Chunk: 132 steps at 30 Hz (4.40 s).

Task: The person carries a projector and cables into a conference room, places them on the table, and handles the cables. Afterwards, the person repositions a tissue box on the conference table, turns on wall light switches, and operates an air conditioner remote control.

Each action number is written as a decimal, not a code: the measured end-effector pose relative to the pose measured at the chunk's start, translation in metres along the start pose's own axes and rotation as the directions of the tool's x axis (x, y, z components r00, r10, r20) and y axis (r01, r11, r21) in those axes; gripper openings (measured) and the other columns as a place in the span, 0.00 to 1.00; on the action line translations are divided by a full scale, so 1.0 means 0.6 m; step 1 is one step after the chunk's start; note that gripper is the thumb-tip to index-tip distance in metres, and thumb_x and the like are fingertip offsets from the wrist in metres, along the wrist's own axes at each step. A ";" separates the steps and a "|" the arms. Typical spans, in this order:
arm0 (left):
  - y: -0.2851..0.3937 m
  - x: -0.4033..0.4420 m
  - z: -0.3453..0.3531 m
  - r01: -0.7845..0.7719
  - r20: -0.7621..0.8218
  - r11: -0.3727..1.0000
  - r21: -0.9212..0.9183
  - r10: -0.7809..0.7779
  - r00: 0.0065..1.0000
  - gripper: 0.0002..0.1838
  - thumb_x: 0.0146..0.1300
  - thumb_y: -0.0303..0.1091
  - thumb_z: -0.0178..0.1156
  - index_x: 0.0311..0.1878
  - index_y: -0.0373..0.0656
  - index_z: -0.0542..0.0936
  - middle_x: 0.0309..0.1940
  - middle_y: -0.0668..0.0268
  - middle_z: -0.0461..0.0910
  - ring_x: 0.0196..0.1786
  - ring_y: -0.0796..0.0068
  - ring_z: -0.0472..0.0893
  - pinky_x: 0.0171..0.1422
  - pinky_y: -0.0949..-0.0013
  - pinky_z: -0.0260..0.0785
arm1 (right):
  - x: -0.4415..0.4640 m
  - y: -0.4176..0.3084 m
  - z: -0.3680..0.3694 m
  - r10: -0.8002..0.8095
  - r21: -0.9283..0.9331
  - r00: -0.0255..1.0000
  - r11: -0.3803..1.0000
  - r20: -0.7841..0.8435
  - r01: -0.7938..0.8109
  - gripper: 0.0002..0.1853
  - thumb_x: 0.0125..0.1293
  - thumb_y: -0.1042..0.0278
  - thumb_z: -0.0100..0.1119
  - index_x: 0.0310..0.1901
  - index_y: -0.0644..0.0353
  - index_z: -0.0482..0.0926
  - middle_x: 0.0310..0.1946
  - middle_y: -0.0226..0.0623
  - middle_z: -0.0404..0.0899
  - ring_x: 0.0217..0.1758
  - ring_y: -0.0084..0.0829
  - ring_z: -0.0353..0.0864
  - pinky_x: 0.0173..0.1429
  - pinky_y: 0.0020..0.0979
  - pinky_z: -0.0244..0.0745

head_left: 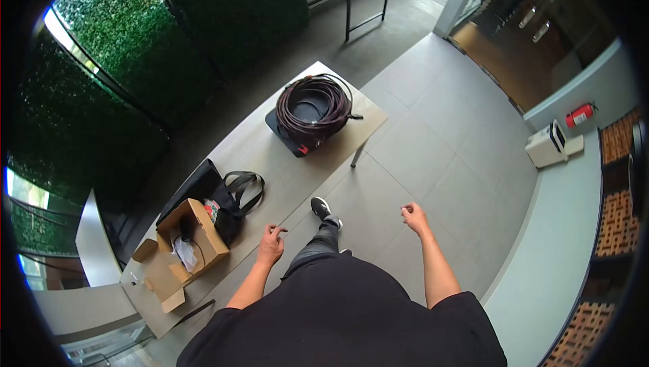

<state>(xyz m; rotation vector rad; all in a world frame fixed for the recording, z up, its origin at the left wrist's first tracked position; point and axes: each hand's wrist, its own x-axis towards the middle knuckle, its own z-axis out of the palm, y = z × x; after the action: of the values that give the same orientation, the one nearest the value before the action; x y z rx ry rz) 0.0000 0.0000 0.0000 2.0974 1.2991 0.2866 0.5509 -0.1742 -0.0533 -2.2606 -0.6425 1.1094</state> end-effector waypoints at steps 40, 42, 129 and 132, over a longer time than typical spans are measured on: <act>0.090 0.673 -0.036 0.231 0.205 -0.050 -0.972 -0.667 0.717 0.53 0.81 0.76 0.50 0.93 0.45 0.60 0.91 0.56 0.63 0.90 0.54 0.64 0.94 0.50 0.54 | 0.579 -0.763 0.109 -0.106 0.212 0.768 0.977 0.632 -0.040 0.58 0.77 0.09 0.44 0.89 0.54 0.67 0.78 0.51 0.76 0.71 0.50 0.82 0.73 0.53 0.79; 0.094 0.667 -0.038 0.222 0.264 -0.147 -0.964 -0.629 0.731 0.54 0.81 0.78 0.48 0.92 0.43 0.61 0.89 0.56 0.68 0.88 0.54 0.68 0.93 0.49 0.57 | 0.596 -0.753 0.105 -0.094 0.290 0.721 0.945 0.686 -0.152 0.58 0.76 0.08 0.43 0.89 0.53 0.67 0.73 0.51 0.78 0.66 0.46 0.83 0.70 0.51 0.80; 0.291 0.634 -0.071 -0.151 -0.191 0.119 -0.981 -0.671 0.717 0.47 0.79 0.59 0.72 0.89 0.44 0.65 0.76 0.58 0.78 0.75 0.65 0.80 0.82 0.61 0.73 | 0.557 -0.797 0.079 -0.248 0.296 0.563 0.955 0.788 0.007 0.52 0.79 0.27 0.65 0.86 0.67 0.68 0.80 0.46 0.78 0.79 0.37 0.81 0.85 0.39 0.73; 0.314 0.615 -0.074 -0.177 -0.222 0.137 -0.975 -0.691 0.688 0.47 0.78 0.57 0.73 0.89 0.44 0.65 0.77 0.59 0.77 0.77 0.65 0.78 0.84 0.60 0.70 | 0.549 -0.804 0.073 -0.262 0.283 0.555 0.958 0.790 0.049 0.54 0.77 0.26 0.65 0.86 0.67 0.68 0.80 0.48 0.78 0.79 0.38 0.81 0.84 0.41 0.74</act>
<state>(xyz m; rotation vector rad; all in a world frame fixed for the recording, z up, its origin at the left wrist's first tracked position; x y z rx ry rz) 0.2931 0.2791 0.0984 0.4696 1.2398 1.4057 0.6097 0.3991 0.0503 -1.3302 -0.9762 2.0386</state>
